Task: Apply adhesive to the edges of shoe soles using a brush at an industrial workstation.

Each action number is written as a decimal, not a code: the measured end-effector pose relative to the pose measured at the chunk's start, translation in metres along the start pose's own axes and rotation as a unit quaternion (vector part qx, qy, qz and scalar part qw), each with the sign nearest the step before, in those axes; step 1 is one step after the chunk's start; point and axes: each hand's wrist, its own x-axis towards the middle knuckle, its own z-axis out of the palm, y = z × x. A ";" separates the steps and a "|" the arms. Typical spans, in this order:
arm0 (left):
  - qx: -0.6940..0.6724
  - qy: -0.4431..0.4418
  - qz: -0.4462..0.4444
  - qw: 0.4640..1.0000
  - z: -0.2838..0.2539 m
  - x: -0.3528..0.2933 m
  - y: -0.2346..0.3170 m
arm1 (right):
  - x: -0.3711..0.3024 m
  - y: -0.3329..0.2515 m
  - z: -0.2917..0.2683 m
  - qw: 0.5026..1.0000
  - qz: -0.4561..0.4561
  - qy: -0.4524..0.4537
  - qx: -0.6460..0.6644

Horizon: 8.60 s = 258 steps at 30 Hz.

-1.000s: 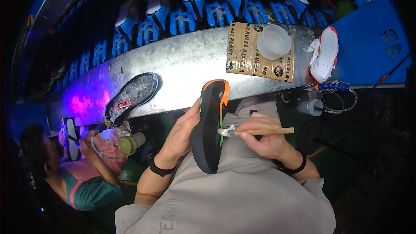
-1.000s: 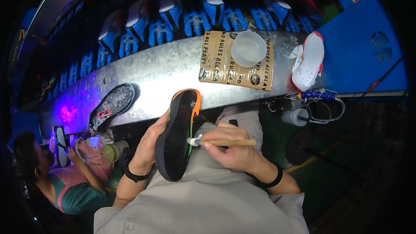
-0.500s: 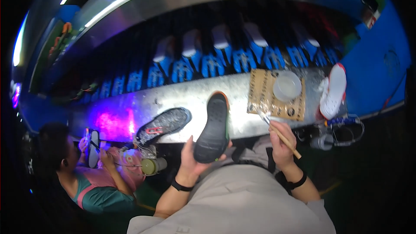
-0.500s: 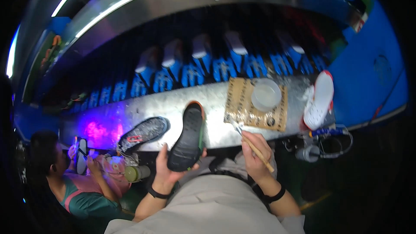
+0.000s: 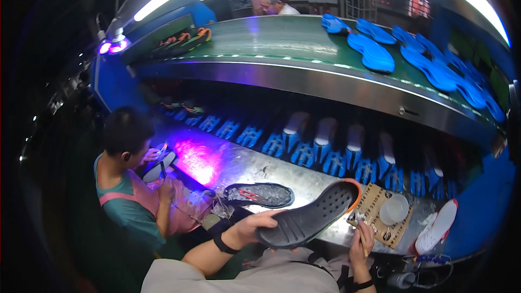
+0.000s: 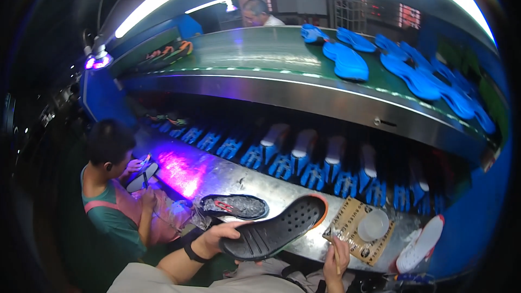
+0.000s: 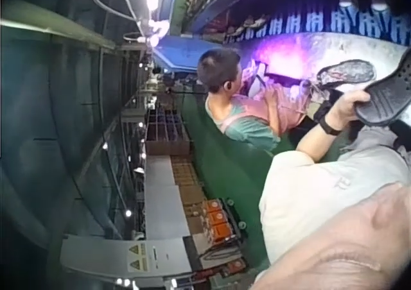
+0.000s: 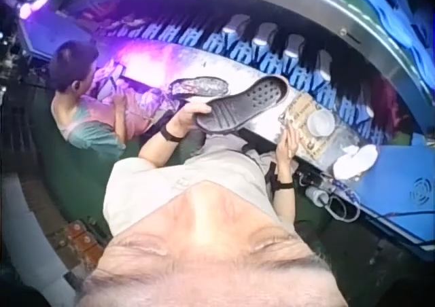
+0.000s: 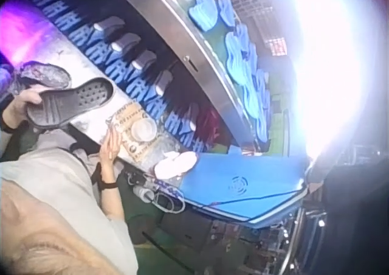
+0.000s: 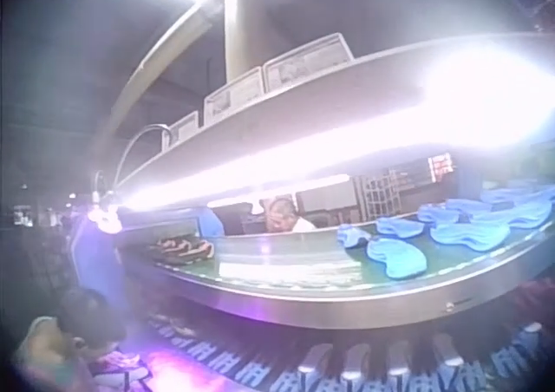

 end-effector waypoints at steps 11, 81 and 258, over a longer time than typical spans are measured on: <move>0.247 -0.005 0.288 0.925 0.061 0.088 0.225 | -0.005 -0.004 0.006 0.999 -0.031 -0.009 -0.033; 0.204 0.299 0.180 0.914 -0.032 0.052 0.074 | 0.001 -0.009 0.021 1.000 -0.017 0.018 -0.006; 0.170 0.105 0.062 0.978 -0.045 -0.014 -0.036 | 0.033 -0.153 0.004 0.979 0.074 -0.139 0.129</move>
